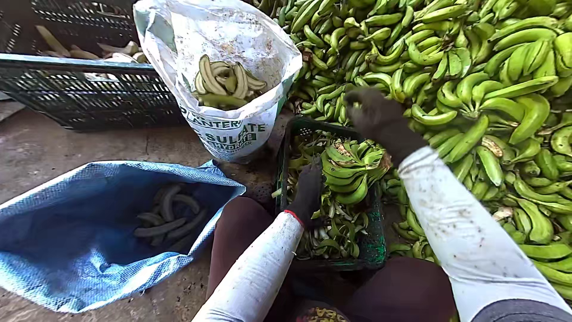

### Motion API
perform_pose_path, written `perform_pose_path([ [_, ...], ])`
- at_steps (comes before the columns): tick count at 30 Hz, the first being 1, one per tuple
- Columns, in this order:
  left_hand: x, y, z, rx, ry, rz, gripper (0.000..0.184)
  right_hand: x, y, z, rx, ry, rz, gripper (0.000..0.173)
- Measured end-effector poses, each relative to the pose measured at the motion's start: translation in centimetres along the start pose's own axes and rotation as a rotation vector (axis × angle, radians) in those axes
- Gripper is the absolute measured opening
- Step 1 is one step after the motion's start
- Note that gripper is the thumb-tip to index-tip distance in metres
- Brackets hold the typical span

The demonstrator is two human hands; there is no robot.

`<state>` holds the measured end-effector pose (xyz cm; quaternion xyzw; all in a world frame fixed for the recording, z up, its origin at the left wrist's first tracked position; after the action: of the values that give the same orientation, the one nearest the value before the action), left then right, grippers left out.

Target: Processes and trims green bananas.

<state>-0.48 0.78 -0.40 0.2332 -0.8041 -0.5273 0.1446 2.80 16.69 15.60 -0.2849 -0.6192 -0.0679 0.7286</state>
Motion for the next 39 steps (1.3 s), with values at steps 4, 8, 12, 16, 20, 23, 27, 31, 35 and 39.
perform_pose_path([
  [4,-1.2,-1.3,2.0,0.09,-0.059,-0.014,0.064,-7.6,7.6,-7.4,-0.012,-0.139,-0.229,0.045],
  [8,-2.5,-3.7,7.2,0.126,-0.101,-0.293,0.051,-11.1,10.7,-10.3,-0.032,-0.098,-0.269,0.062],
  [12,-3.5,-3.4,10.3,0.201,-0.16,-0.439,0.043,-12.7,11.9,-10.7,0.109,0.017,-0.298,0.057],
  [16,-2.7,-2.9,10.0,0.247,-0.182,-0.468,0.041,-13.3,12.4,-10.6,0.096,-0.028,-0.264,0.06],
  [20,-2.1,-1.6,8.3,0.102,-0.211,-0.591,0.046,-13.6,13.0,-10.5,0.067,0.026,-0.233,0.074],
  [23,-2.0,0.5,5.7,-0.026,-0.234,-0.45,0.042,-14.3,14.1,-10.5,0.116,0.225,-0.21,0.07],
  [27,-2.9,2.9,4.1,-0.108,-0.294,-0.459,0.044,-14.6,15.1,-9.9,0.102,0.312,-0.078,0.058],
  [31,-6.2,0.1,4.8,-0.106,-0.159,-0.385,0.062,-13.3,13.9,-9.6,-0.144,0.402,0.249,0.055],
  [35,-10.2,-4.0,5.2,-0.163,-0.089,-0.171,0.053,-13.5,15.0,-10.1,-0.331,0.505,0.624,0.061],
  [39,-11.1,-5.8,6.0,-0.231,-0.031,0.015,0.043,-12.3,13.7,-11.0,-0.384,0.607,1.129,0.036],
])
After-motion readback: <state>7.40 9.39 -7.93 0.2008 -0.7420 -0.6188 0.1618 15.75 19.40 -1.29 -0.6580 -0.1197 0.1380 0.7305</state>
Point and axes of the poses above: each hand's wrist, its own z-axis towards the middle knuckle, its own x-axis out of the back of the hand, y = z × x, the point moved 1 cm from there along z, towards the middle knuckle, and after that the axes turned 14 degrees about z, right-handed, at the moved point
